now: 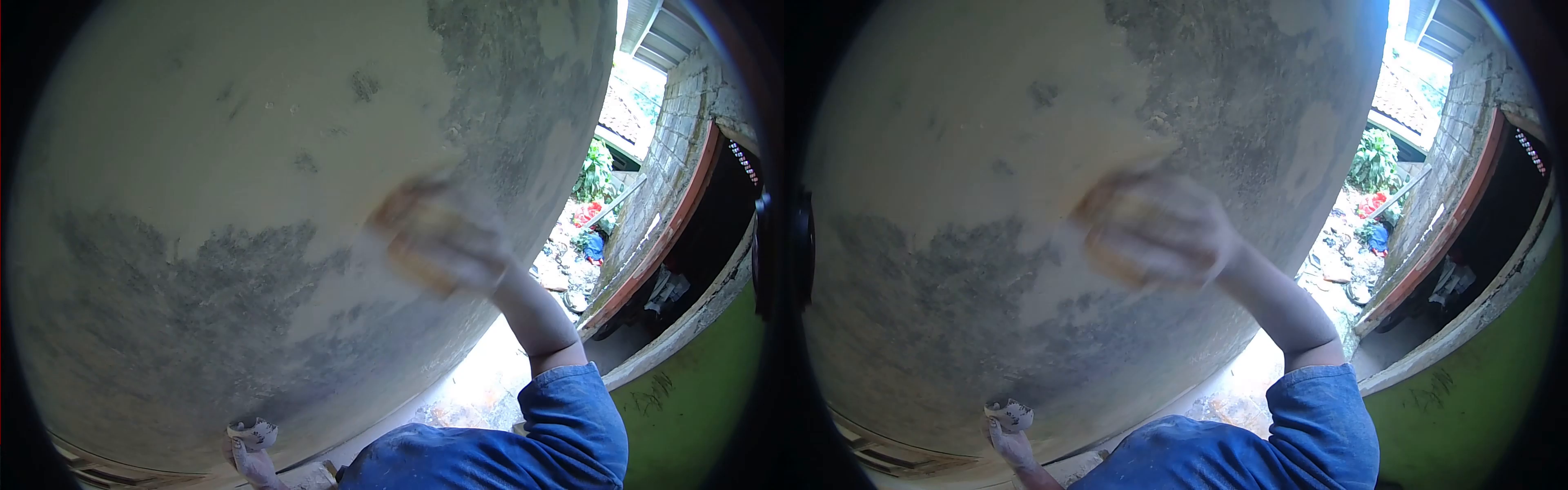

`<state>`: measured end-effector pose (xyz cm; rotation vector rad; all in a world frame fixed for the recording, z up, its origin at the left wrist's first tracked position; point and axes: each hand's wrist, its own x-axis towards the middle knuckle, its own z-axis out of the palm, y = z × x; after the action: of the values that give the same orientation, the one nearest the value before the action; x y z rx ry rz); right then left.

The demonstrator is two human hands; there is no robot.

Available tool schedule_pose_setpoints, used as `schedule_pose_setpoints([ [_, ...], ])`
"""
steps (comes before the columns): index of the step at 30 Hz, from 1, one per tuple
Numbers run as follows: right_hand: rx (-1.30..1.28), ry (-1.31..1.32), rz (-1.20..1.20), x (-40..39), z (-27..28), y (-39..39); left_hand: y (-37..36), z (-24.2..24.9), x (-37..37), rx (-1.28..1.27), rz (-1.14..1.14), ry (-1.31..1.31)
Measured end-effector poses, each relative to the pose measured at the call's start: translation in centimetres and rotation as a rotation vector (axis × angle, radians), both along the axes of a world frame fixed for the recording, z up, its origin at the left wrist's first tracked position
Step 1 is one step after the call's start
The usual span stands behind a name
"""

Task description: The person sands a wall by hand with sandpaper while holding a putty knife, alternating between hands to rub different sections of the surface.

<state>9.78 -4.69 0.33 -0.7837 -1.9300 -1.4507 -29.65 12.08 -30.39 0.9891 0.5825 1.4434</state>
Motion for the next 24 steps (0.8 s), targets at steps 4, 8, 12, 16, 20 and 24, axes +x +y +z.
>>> schedule_pose_setpoints([
  [4,-0.053,0.156,-0.007,-0.4,-1.1,-0.7,-0.5,1.2,0.2,0.034,-0.101,-0.015],
  [8,0.007,-0.009,0.086,-1.0,-0.9,0.4,-0.2,0.7,0.2,0.028,0.010,0.025],
  [12,0.248,0.070,0.109,1.6,-0.1,2.1,-0.7,1.4,0.5,0.038,-0.021,0.028],
  [16,-0.077,0.083,-0.059,-1.2,-0.7,-0.3,-1.0,2.2,0.7,0.047,-0.031,0.038],
  [20,0.195,0.124,-0.092,0.9,0.2,0.6,-1.5,2.6,0.7,0.107,-0.140,0.009],
  [24,0.101,0.136,-0.007,-1.5,-1.8,1.1,-1.2,2.0,0.6,0.111,-0.095,0.022],
])
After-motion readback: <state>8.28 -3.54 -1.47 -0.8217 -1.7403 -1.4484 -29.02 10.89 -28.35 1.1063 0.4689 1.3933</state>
